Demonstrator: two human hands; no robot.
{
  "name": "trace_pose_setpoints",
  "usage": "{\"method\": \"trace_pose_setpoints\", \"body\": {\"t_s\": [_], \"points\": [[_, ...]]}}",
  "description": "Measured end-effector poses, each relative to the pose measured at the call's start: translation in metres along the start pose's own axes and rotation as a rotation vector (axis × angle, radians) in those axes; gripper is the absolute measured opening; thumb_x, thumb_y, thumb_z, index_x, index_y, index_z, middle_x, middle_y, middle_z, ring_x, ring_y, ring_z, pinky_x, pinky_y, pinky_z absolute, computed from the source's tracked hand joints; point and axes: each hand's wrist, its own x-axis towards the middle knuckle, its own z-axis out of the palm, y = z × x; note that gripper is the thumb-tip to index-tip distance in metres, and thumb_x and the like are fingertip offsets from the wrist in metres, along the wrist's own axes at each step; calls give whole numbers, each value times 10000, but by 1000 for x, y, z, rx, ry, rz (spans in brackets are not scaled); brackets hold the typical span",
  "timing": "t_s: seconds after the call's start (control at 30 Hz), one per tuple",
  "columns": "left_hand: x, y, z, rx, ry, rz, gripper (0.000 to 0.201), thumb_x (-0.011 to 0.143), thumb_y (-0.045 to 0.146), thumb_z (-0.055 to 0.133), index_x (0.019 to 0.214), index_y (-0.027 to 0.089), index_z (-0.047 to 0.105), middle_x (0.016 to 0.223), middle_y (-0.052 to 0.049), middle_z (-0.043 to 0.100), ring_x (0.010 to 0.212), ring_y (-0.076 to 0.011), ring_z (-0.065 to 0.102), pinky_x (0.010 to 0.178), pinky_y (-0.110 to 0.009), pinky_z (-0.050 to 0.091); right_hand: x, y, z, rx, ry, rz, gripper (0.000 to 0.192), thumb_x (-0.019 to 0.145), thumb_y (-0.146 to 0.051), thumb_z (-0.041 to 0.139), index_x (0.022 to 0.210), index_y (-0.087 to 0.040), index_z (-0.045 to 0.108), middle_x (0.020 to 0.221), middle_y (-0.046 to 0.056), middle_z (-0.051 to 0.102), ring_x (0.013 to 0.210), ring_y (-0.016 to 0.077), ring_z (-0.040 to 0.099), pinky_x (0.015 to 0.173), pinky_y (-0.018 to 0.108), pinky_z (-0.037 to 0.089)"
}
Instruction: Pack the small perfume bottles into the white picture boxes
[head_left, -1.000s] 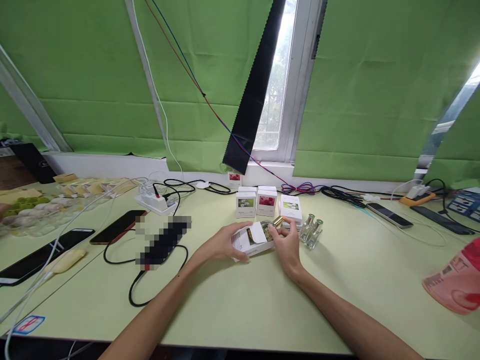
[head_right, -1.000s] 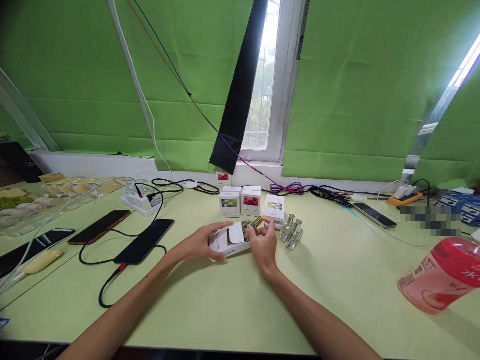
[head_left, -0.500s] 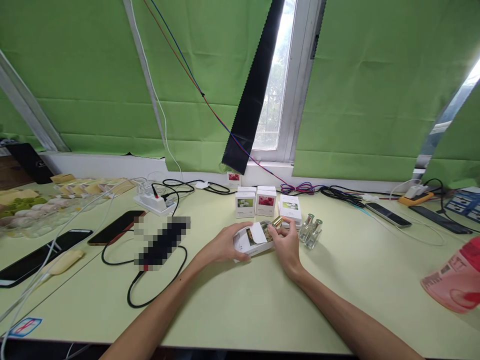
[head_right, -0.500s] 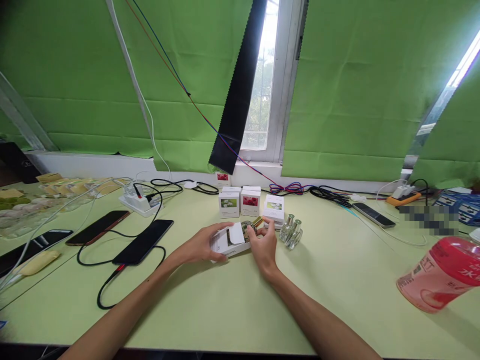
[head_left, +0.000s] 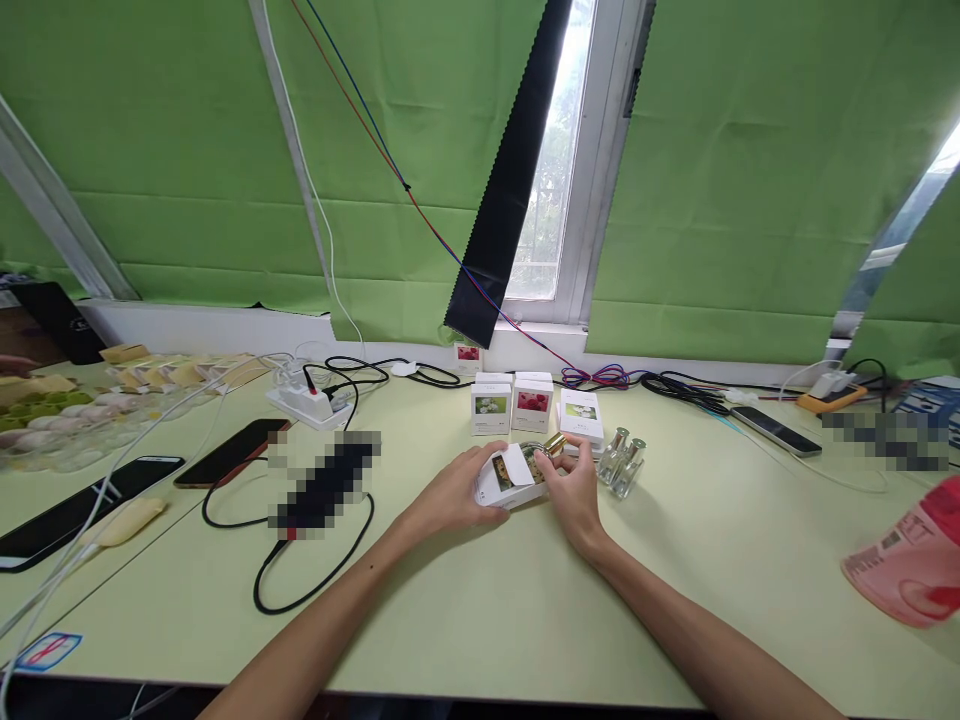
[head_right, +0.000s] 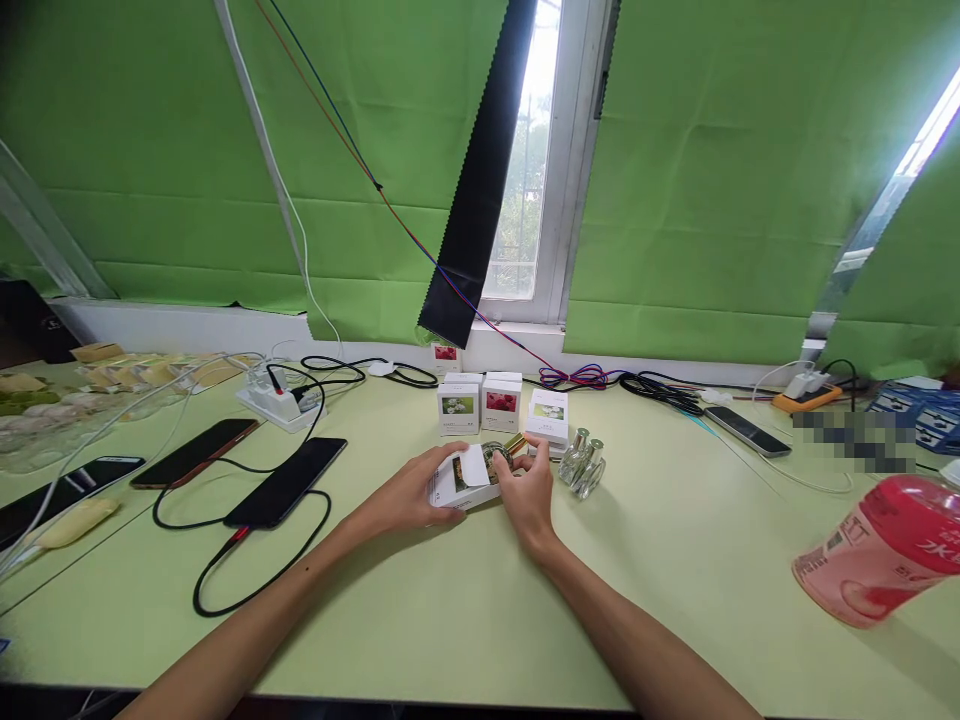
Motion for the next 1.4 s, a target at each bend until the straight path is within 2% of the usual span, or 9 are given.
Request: {"method": "trace_pose_setpoints", "body": {"t_s": [0.37, 0.77, 1.2, 1.4], "points": [[2, 5, 10, -30, 98, -6, 818, 653, 314, 818, 1415, 288, 521, 1403, -65, 615, 1289, -344, 565, 1025, -422, 511, 1, -4, 0, 11, 32, -30, 533, 749, -474, 752, 1133, -223, 480, 679, -47, 642, 682, 222, 684, 634, 308, 516], [4, 7, 14, -40, 135, 1, 814, 658, 320, 829, 1413, 303, 525, 1382, -62, 626, 1272, -334, 577, 1052, -462, 505, 1, -8, -1, 46, 41, -19, 509, 722, -451, 767, 1083, -221, 490, 712, -30, 658, 687, 206, 669, 634, 310, 533], [4, 3, 17, -10, 137, -13, 829, 672, 340, 834, 1434, 285, 513, 1380, -80, 623, 1278, -329, 571, 1071, -462, 487, 4, 0, 1, 76, 13, -10, 461, 724, -447, 772, 1028, -218, 512, 732, -5, 680, 687, 211, 674, 623, 317, 536], [4, 5, 18, 6, 139, -31, 829, 676, 350, 835, 1435, 255, 515, 1355, -94, 635, 1267, -327, 580, 1069, -455, 488, 7, 4, 1, 86, 19, -27, 384, 752, -495, 743, 922, -218, 537, 750, 17, 677, 716, 213, 663, 636, 320, 527]]}}
